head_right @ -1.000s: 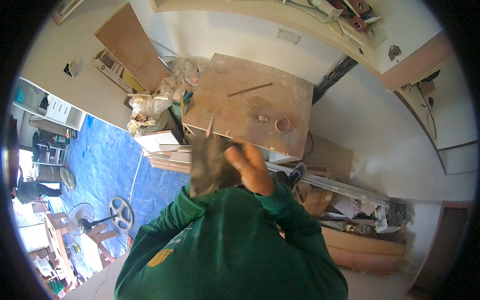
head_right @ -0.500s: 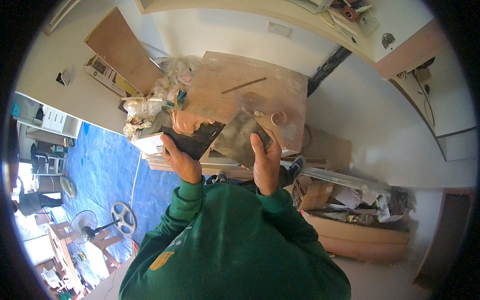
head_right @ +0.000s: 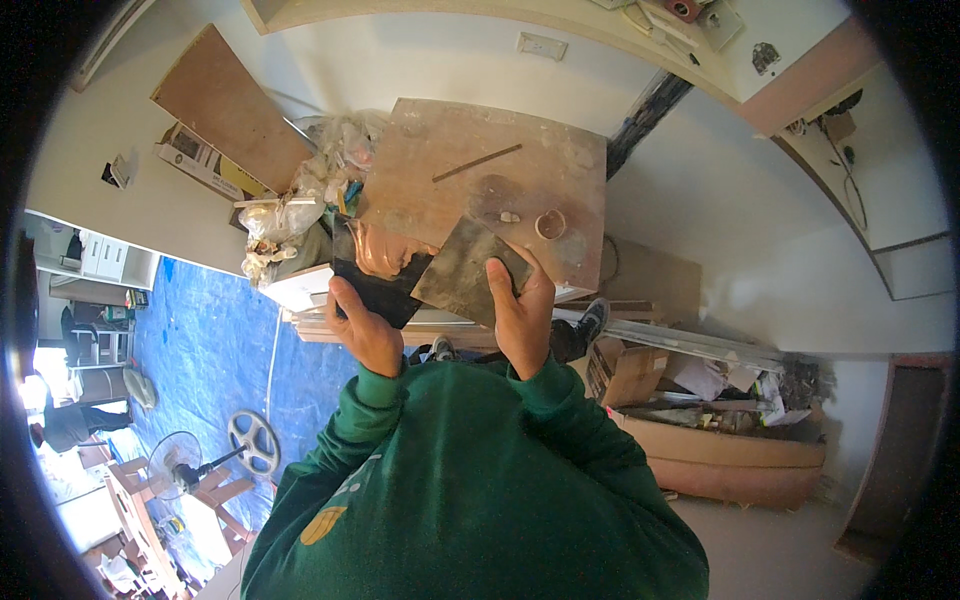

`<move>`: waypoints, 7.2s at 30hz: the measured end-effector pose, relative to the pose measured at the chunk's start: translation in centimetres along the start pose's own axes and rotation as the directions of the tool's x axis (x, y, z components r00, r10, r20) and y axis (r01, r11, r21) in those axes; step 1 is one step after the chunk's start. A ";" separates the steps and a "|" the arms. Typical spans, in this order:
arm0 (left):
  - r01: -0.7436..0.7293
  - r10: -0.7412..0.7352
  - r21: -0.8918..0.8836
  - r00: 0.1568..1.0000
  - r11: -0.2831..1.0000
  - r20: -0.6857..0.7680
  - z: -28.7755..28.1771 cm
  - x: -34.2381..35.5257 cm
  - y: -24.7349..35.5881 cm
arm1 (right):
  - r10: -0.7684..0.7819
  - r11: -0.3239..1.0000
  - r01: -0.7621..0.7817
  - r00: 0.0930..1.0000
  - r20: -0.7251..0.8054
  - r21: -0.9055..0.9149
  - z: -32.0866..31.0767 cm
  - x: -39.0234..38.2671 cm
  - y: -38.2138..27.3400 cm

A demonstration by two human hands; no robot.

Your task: The person uses sandpaper to smooth the edges of a white cabinet in a room under renovation. They hold two pieces of sandpaper, rubbing them together before applying them to the cabinet's vertical edge. The person works on the upper section of the cabinet, moving the sandpaper up and down along the surface.

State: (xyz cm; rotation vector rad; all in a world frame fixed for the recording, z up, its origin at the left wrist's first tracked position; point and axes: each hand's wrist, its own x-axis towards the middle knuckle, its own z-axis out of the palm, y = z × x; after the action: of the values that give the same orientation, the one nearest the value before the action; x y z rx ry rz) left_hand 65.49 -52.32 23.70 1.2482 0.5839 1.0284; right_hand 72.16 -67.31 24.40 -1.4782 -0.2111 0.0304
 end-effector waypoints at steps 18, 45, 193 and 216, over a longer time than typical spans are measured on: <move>-0.183 -0.027 0.374 0.871 0.909 0.491 -1.4 -0.6 1.9 | 0.406 0.765 -0.376 0.912 0.060 0.523 1.7 2.4 -1.9; 0.931 -0.626 -0.360 0.316 0.060 0.713 1.8 5.2 5.4 | -0.609 0.597 0.724 0.128 0.783 0.346 0.2 7.0 -11.3; -0.284 0.060 0.309 0.816 0.907 0.574 -4.5 1.5 3.2 | 0.015 0.767 -0.110 0.988 0.155 0.633 -1.5 2.7 -12.0; 0.810 -0.508 -0.389 0.581 0.439 0.636 0.3 3.2 8.1 | -0.257 -0.008 0.982 0.178 0.950 -0.187 -2.5 10.7 -10.7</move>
State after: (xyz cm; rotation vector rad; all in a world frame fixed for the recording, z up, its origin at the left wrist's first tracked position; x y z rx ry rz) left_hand 64.69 -49.76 31.98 0.4491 0.2697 0.1565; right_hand 81.94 -69.15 36.08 -2.0913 -2.0557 -0.4996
